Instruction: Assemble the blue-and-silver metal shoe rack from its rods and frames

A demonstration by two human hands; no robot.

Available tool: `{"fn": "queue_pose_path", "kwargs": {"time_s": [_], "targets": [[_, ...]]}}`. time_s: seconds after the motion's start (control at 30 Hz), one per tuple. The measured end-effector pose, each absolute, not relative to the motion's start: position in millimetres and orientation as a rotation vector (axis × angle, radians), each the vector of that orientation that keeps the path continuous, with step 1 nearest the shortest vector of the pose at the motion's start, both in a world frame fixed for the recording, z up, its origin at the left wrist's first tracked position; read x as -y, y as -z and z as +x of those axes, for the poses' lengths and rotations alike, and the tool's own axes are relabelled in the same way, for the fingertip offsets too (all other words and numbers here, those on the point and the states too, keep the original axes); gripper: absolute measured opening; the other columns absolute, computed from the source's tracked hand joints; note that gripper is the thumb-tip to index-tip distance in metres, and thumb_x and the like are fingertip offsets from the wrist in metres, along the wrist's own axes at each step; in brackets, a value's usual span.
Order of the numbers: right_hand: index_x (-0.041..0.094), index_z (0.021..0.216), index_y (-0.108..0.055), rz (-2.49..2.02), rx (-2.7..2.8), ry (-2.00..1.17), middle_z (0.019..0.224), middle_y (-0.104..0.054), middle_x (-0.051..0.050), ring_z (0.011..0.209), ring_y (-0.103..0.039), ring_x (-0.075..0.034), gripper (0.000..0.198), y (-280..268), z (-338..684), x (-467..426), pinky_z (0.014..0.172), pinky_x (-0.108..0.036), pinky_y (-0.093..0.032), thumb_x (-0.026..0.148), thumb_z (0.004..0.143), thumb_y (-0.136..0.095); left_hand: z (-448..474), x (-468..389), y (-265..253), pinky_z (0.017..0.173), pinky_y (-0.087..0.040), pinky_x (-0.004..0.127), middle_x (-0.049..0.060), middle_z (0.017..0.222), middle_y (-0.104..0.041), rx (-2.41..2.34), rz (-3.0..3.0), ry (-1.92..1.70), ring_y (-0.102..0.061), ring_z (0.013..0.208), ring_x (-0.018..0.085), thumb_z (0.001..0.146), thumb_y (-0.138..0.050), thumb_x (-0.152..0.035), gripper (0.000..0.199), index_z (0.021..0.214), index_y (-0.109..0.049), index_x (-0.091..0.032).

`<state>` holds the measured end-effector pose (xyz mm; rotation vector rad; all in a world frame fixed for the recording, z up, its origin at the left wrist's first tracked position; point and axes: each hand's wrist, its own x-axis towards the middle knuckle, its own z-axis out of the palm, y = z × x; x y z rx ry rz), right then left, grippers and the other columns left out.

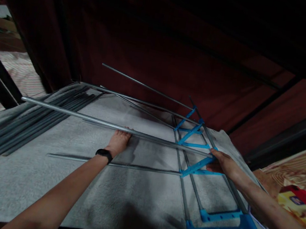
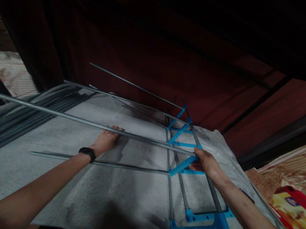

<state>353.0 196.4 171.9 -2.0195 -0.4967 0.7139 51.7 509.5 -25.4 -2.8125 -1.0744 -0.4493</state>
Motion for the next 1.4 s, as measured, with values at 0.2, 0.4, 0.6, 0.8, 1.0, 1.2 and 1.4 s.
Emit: {"fn": "queue_pose_path", "kwargs": {"time_s": [0.2,0.4,0.6,0.8,1.0,1.2,1.4], "targets": [[0.016,0.093,-0.057,-2.024,0.441,-0.711,0.062,-0.064,-0.002,0.054,-0.067,-0.017,0.018,-173,352,-197,0.057,-0.028,-0.061,0.034,0.095,-0.054,57,-525,8,0.101,-0.037,0.05,0.019,0.111,-0.066,0.982,-2.823,0.375,-0.06,0.108,0.03,0.093,-0.041,-0.014,0.044,0.135,-0.055,-0.017],[0.016,0.092,-0.057,-2.036,0.437,-0.707,0.061,-0.063,-0.002,0.053,-0.066,-0.016,0.017,-177,343,-201,0.055,-0.027,-0.059,0.032,0.096,-0.052,52,-527,-1,0.081,-0.044,0.04,0.015,0.099,-0.064,0.848,-2.806,0.354,-0.06,0.089,0.027,0.093,-0.04,-0.013,0.042,0.13,-0.059,-0.02],[0.017,0.088,-0.053,-2.006,0.504,-0.725,0.058,-0.06,0.001,0.05,-0.063,-0.014,0.016,-180,337,-201,0.054,-0.025,-0.058,0.031,0.097,-0.052,40,-522,-13,0.083,-0.043,0.04,0.01,0.094,-0.062,0.623,-2.73,0.402,-0.057,0.086,0.025,0.096,-0.036,-0.014,0.044,0.136,-0.053,-0.02],[0.018,0.085,-0.05,-2.0,0.498,-0.758,0.059,-0.06,0.0,0.052,-0.064,-0.014,0.017,-188,329,-202,0.056,-0.024,-0.059,0.03,0.097,-0.05,40,-521,-20,0.086,-0.042,0.041,0.011,0.096,-0.061,0.59,-2.745,0.328,-0.057,0.088,0.025,0.096,-0.033,-0.012,0.044,0.134,-0.053,-0.02],[0.019,0.084,-0.052,-1.978,0.542,-0.744,0.056,-0.056,0.002,0.05,-0.062,-0.014,0.017,-182,334,-202,0.054,-0.025,-0.058,0.032,0.094,-0.055,42,-523,-6,0.088,-0.04,0.04,0.009,0.097,-0.063,0.656,-2.781,0.31,-0.056,0.09,0.025,0.097,-0.037,-0.019,0.041,0.135,-0.053,-0.022],[0.019,0.088,-0.051,-2.0,0.581,-0.742,0.058,-0.056,0.001,0.049,-0.061,-0.015,0.017,-180,337,-201,0.052,-0.026,-0.057,0.035,0.094,-0.053,43,-512,-22,0.088,-0.04,0.042,0.01,0.099,-0.064,0.707,-2.799,0.296,-0.058,0.093,0.026,0.096,-0.037,-0.017,0.041,0.134,-0.054,-0.019],[0.018,0.09,-0.054,-2.003,0.611,-0.746,0.062,-0.061,-0.001,0.053,-0.064,-0.016,0.018,-182,337,-199,0.054,-0.026,-0.057,0.036,0.095,-0.052,29,-484,-33,0.097,-0.041,0.043,0.016,0.116,-0.064,0.903,-2.867,0.463,-0.057,0.111,0.028,0.095,-0.04,-0.017,0.04,0.131,-0.056,-0.016]]}}
